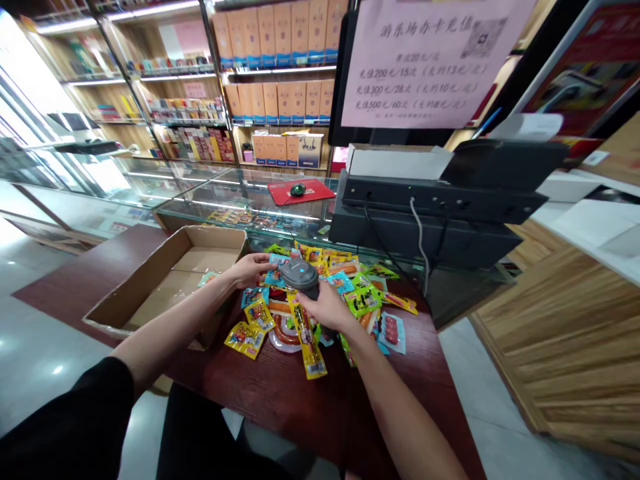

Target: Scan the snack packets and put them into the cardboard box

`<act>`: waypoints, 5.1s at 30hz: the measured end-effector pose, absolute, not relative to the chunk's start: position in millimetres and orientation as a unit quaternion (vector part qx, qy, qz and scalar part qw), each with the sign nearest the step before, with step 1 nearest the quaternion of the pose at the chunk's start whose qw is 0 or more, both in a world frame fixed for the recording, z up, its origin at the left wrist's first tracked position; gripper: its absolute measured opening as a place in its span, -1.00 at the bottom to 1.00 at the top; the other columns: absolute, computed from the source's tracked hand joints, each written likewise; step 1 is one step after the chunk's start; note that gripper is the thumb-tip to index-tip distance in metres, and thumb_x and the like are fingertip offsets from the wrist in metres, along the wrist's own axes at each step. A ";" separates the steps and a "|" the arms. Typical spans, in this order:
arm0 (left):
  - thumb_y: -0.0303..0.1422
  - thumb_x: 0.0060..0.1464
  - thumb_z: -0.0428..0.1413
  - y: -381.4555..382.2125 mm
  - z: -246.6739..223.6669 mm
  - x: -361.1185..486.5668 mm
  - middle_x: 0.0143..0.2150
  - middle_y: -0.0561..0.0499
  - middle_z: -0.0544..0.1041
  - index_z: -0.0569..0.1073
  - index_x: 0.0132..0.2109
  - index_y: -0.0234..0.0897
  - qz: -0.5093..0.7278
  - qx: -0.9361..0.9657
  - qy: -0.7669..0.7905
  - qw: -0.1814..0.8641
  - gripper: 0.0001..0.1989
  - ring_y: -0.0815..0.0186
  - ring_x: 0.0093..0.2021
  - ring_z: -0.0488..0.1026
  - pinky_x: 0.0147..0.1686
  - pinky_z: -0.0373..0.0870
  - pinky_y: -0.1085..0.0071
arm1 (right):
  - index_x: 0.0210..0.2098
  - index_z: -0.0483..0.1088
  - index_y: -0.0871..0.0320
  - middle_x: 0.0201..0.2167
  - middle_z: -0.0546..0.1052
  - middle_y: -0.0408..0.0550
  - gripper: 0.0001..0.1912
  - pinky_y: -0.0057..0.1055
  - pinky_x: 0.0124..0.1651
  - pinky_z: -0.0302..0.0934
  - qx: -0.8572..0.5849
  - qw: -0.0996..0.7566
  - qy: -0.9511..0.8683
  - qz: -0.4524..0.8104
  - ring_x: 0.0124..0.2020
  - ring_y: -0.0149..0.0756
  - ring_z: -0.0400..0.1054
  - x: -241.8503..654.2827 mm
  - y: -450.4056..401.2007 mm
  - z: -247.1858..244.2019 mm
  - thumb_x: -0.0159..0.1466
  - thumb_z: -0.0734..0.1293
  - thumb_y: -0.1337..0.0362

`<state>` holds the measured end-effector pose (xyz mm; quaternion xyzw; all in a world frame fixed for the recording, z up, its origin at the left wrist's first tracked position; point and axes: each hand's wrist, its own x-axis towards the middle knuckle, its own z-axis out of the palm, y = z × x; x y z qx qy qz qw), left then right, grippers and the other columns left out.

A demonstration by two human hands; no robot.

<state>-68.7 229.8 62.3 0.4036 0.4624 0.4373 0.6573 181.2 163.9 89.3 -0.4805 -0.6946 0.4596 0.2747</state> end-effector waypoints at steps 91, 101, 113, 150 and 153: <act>-0.42 -0.01 0.26 251.5 50.8 -32.5 -0.04 -0.11 0.61 0.66 -0.06 -0.17 0.242 0.816 0.495 0.175 -0.68 0.08 0.04 0.51 0.14 0.36 0.24 | -0.41 0.28 0.07 -0.70 0.39 -0.23 -0.75 -0.43 -0.63 0.16 -0.502 0.311 -0.663 0.461 -0.73 -0.40 0.23 231.0 177.5 106.7 0.23 0.40 0.11; -0.41 -0.11 0.30 243.6 64.9 -55.3 -0.27 -0.08 0.61 0.68 -0.31 -0.19 0.214 0.797 0.538 0.175 -0.86 0.19 -0.27 0.55 -0.17 0.43 0.41 | -0.37 0.34 0.08 -0.70 0.40 -0.22 -0.77 -0.43 -0.63 0.19 -0.506 0.288 -0.672 0.457 -0.72 -0.37 0.27 224.4 180.2 97.3 0.21 0.42 0.10; -0.13 -0.36 0.48 242.2 97.3 -94.6 -0.23 -0.09 0.68 0.61 -0.13 -0.34 0.468 0.568 0.514 0.440 -0.40 0.23 -0.28 0.61 -0.19 0.50 0.35 | -0.45 0.31 0.09 -0.72 0.37 -0.23 -0.76 -0.44 -0.61 0.18 -0.470 0.280 -0.696 0.464 -0.72 -0.40 0.24 202.6 161.3 109.8 0.22 0.40 0.14; -0.27 -0.23 0.40 232.9 94.9 -67.6 -0.13 -0.10 0.68 0.58 -0.05 -0.31 0.344 0.587 0.518 0.519 -0.47 0.19 -0.20 0.61 -0.31 0.49 0.43 | -0.42 0.34 0.09 -0.73 0.31 -0.26 -0.79 -0.44 -0.69 0.23 -0.478 0.289 -0.657 0.507 -0.78 -0.41 0.24 198.2 144.9 126.5 0.24 0.36 0.11; -0.26 -0.23 0.39 232.6 95.8 -68.2 -0.11 -0.10 0.68 0.57 -0.03 -0.31 0.341 0.589 0.520 0.517 -0.46 0.18 -0.17 0.61 -0.30 0.49 0.43 | -0.42 0.34 0.10 -0.73 0.32 -0.26 -0.78 -0.46 -0.68 0.22 -0.483 0.292 -0.657 0.499 -0.76 -0.42 0.24 197.8 144.4 127.4 0.23 0.36 0.12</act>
